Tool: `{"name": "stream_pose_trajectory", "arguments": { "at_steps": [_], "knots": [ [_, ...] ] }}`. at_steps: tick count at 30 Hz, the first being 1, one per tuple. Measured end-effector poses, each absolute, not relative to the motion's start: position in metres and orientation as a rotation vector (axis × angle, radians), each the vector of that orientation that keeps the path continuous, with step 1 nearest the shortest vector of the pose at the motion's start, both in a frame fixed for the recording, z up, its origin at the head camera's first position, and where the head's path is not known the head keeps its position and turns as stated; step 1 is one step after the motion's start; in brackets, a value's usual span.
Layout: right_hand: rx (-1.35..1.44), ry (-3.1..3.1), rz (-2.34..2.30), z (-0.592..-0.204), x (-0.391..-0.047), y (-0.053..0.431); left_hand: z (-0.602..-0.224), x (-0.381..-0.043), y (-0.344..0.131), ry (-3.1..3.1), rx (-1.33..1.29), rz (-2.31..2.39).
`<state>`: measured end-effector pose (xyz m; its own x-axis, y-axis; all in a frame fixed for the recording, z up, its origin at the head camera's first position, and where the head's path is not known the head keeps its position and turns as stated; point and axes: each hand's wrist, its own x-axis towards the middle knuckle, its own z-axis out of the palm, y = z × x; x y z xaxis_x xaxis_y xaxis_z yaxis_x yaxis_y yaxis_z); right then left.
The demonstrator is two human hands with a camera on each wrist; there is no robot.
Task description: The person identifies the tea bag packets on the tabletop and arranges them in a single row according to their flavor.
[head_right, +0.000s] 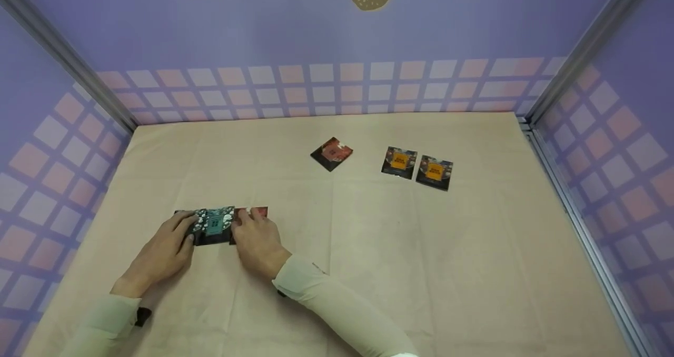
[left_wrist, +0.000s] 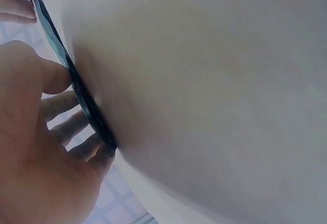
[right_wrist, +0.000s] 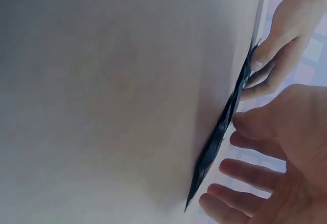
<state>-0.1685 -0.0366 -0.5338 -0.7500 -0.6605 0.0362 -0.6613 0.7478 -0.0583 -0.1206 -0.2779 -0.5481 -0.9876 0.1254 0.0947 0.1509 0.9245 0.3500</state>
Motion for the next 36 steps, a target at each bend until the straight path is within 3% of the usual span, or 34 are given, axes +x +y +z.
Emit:
{"name": "stream_pose_trajectory", "arguments": {
  "at_steps": [7, 36],
  "knots": [
    [1.061, -2.899, 0.355, -0.537, -0.186, -0.021, -0.548, -0.121, -0.279, -3.001, -0.237, -0.555],
    [0.688, -2.89, 0.595, -0.527, -0.301, 0.069, -0.55, -0.121, -0.277, -2.986, -0.22, -0.558]
  ]
}}
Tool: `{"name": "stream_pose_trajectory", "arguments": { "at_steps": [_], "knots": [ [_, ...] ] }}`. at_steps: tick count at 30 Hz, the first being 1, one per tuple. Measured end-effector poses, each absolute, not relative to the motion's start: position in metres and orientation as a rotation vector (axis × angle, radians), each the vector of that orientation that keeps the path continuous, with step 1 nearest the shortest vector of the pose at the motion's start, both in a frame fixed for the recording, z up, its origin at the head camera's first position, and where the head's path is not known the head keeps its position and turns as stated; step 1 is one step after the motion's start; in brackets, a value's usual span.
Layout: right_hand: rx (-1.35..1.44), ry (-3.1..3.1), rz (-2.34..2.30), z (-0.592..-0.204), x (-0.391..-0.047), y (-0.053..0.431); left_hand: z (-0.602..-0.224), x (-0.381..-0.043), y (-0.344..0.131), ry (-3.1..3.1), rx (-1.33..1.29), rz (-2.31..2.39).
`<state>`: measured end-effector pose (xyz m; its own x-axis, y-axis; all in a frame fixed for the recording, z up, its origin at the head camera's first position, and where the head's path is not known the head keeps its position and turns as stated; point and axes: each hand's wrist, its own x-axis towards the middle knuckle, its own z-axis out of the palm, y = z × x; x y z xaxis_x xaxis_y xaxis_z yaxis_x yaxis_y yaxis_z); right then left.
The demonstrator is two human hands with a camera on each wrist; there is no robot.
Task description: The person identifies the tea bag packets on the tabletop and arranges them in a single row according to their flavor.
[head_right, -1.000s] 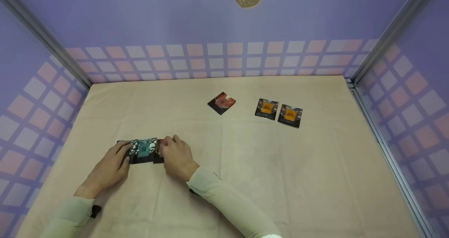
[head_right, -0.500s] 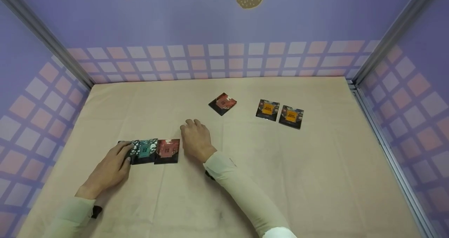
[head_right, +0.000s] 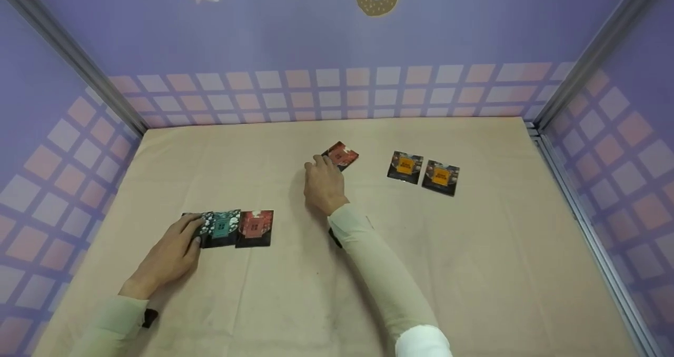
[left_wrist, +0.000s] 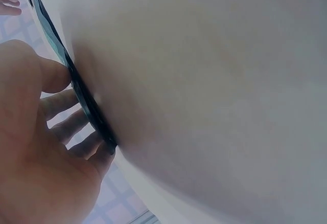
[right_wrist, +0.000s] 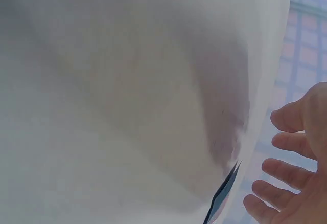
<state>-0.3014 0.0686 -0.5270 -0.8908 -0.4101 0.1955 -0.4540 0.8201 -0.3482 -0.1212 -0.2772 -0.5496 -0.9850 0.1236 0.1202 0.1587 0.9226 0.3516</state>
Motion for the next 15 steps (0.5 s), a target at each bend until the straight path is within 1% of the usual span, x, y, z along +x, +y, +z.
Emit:
{"name": "stream_pose_trajectory", "arguments": {
  "at_steps": [9, 15],
  "knots": [
    [0.585, -2.883, 0.63, -0.532, -0.328, 0.092, -0.549, -0.123, -0.275, -2.994, -0.223, -0.554],
    [0.573, -2.951, 0.642, -0.537, -0.34, 0.099, -0.548, -0.121, -0.278, -3.009, -0.203, -0.542]
  ]
}}
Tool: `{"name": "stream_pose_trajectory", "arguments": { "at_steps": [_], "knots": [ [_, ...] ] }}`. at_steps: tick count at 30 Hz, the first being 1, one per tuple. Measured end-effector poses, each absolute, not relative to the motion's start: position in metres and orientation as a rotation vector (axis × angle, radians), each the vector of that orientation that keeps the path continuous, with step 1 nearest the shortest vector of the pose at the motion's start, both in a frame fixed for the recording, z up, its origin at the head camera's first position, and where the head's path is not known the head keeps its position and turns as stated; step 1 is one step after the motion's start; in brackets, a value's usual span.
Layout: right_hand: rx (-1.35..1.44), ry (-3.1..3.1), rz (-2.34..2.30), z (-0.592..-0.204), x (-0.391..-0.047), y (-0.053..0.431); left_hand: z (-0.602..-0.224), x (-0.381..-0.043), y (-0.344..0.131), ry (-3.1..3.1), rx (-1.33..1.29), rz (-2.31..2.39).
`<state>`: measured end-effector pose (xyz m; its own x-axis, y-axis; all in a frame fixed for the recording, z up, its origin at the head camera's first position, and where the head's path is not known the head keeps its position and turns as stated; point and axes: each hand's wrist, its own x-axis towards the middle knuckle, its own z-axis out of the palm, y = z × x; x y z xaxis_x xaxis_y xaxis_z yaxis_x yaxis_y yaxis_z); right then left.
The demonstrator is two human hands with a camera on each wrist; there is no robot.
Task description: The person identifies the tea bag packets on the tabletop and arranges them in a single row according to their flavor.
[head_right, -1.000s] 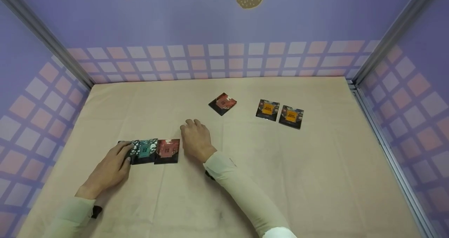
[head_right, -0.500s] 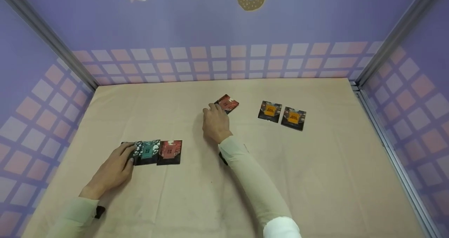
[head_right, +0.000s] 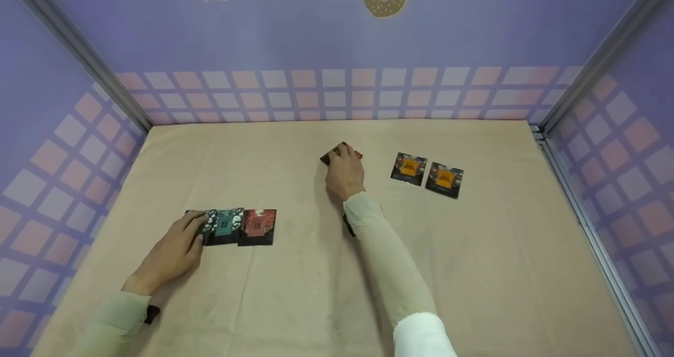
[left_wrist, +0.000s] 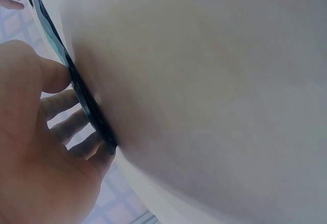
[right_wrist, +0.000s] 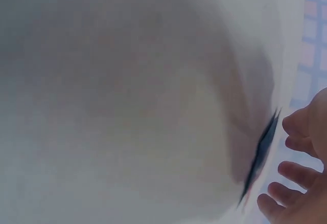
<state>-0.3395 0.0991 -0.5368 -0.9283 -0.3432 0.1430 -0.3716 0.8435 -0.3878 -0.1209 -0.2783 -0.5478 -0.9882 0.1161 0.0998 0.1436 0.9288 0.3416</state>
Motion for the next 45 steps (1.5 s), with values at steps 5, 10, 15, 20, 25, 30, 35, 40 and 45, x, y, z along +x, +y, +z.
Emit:
{"name": "stream_pose_trajectory", "arguments": {
  "at_steps": [5, 10, 15, 20, 25, 30, 35, 40, 45],
  "knots": [
    [0.537, -2.998, 0.662, -0.54, -0.346, 0.103, -0.549, -0.122, -0.278, -3.01, -0.198, -0.545],
    [0.537, -3.021, 0.652, -0.541, -0.347, 0.105, -0.549, -0.123, -0.277, -3.0, -0.202, -0.541],
    [0.555, -3.052, 0.658, -0.542, -0.346, 0.106, -0.55, -0.122, -0.277, -2.997, -0.204, -0.541],
    [0.581, -3.061, 0.623, -0.543, -0.342, 0.108, -0.55, -0.12, -0.278, -3.003, -0.217, -0.538],
    [0.573, -3.084, 0.64, -0.543, -0.34, 0.108, -0.55, -0.12, -0.277, -3.014, -0.21, -0.536],
    [0.573, -3.112, 0.626, -0.54, -0.338, 0.107, -0.548, -0.12, -0.278, -3.006, -0.209, -0.534],
    [0.612, -3.111, 0.596, -0.539, -0.333, 0.108, -0.549, -0.12, -0.278, -3.009, -0.206, -0.546],
    [0.665, -3.088, 0.566, -0.537, -0.323, 0.109, -0.549, -0.12, -0.278, -3.002, -0.21, -0.545],
    [0.717, -3.085, 0.551, -0.535, -0.317, 0.11, -0.548, -0.121, -0.278, -3.009, -0.215, -0.543]
  ]
}}
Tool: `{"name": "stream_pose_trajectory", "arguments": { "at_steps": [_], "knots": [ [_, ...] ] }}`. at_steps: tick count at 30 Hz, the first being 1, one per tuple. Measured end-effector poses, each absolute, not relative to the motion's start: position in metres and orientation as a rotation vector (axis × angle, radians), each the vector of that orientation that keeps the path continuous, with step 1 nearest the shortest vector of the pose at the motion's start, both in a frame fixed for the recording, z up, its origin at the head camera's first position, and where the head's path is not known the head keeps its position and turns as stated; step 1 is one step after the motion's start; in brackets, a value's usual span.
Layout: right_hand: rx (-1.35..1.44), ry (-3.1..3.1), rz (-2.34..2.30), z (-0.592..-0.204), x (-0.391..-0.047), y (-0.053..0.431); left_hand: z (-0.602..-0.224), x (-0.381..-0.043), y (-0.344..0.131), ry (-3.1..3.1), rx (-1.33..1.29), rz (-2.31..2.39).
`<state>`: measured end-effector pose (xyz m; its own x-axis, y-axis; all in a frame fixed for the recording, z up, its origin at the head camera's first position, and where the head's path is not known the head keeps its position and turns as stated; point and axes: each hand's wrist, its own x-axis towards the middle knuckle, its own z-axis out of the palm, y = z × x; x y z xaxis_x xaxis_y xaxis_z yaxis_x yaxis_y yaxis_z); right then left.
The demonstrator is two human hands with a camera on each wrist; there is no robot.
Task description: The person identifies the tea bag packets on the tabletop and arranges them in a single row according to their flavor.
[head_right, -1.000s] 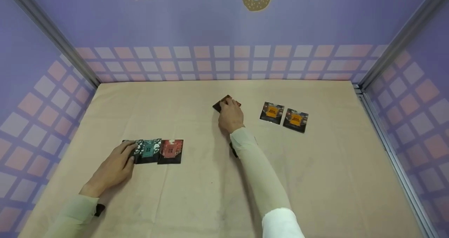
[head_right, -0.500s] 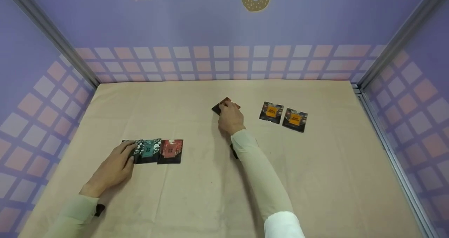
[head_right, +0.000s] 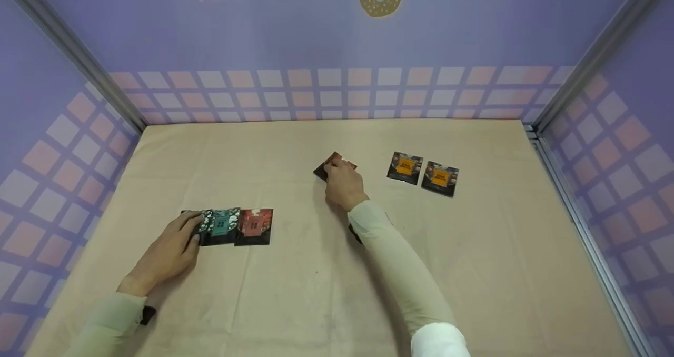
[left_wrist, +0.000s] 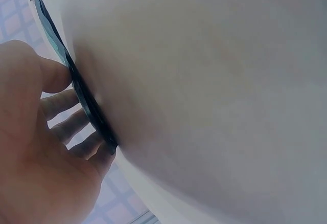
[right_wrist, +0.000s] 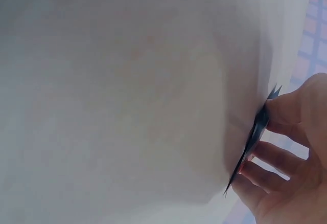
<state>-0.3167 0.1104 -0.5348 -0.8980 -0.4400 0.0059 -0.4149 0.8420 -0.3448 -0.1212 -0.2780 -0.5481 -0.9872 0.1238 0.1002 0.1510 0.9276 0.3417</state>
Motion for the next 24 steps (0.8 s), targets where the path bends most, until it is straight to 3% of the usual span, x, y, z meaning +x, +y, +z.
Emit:
{"name": "stream_pose_trajectory", "arguments": {
  "at_steps": [24],
  "knots": [
    [-0.965, 2.862, -0.373, -0.528, -0.278, 0.112, -0.548, -0.121, -0.277, -3.017, -0.205, -0.552]
  ]
}}
